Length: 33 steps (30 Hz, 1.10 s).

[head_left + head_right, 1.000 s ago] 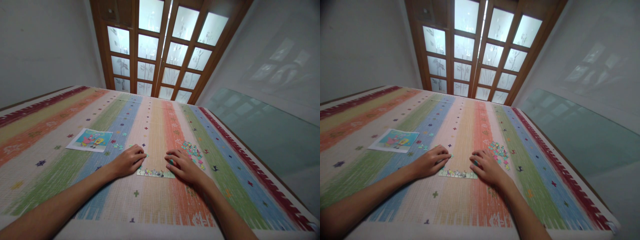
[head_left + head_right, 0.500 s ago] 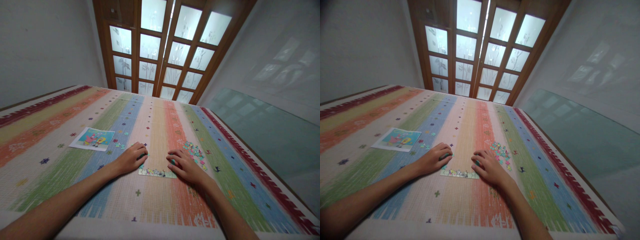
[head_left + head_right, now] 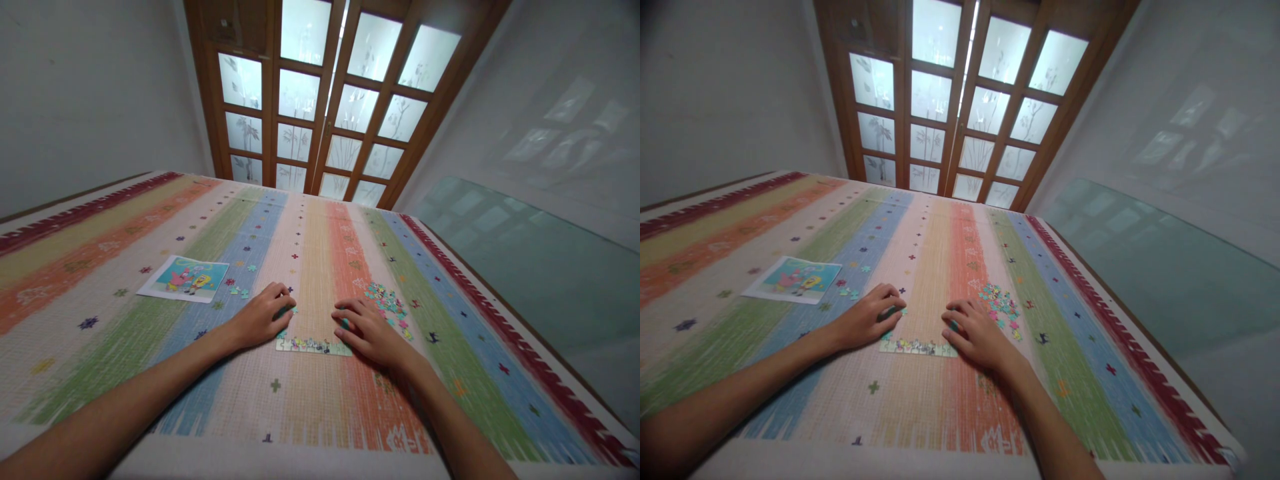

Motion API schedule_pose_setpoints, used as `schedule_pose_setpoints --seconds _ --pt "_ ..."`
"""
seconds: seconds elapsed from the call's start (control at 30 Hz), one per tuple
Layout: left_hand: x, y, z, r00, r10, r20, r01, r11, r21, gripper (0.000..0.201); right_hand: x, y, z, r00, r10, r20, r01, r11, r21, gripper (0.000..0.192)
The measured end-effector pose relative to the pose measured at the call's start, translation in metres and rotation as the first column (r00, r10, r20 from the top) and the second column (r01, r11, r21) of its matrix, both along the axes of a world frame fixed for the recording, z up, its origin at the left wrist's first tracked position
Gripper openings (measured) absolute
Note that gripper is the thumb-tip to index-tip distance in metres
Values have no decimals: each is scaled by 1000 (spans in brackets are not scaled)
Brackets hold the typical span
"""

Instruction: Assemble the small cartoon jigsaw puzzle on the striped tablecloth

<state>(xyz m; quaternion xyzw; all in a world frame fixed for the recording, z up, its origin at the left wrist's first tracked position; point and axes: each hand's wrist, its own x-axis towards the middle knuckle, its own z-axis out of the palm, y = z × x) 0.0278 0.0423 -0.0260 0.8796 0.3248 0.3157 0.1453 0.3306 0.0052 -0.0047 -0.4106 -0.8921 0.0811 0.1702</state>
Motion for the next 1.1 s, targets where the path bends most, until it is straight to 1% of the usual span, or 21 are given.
schedule_pose_setpoints --seconds 0.17,0.27,0.5,0.63,0.8,1.1 --pt "1 -1 6 1000 2 3 -2 999 -38 7 0 0 -1 1000 3 -11 -3 1000 12 22" --pt "1 -1 8 1000 2 20 -1 998 -57 6 1 0 -2 1000 2 -12 -2 1000 6 22" --pt "0 2 2 996 35 84 -28 996 -85 7 0 0 0 1000 -1 -5 1 1000 6 22" --pt "0 4 -1 994 53 97 -45 996 -83 12 0 0 -1 1000 4 -4 -4 1000 16 22" --pt "0 3 -1 991 77 110 -67 994 -91 11 1 1 -1 1000 8 -13 -7 1000 5 22" --pt "0 3 -1 993 74 96 -66 994 -85 13 0 -1 1 1000 1 0 -1 1000 -4 21"
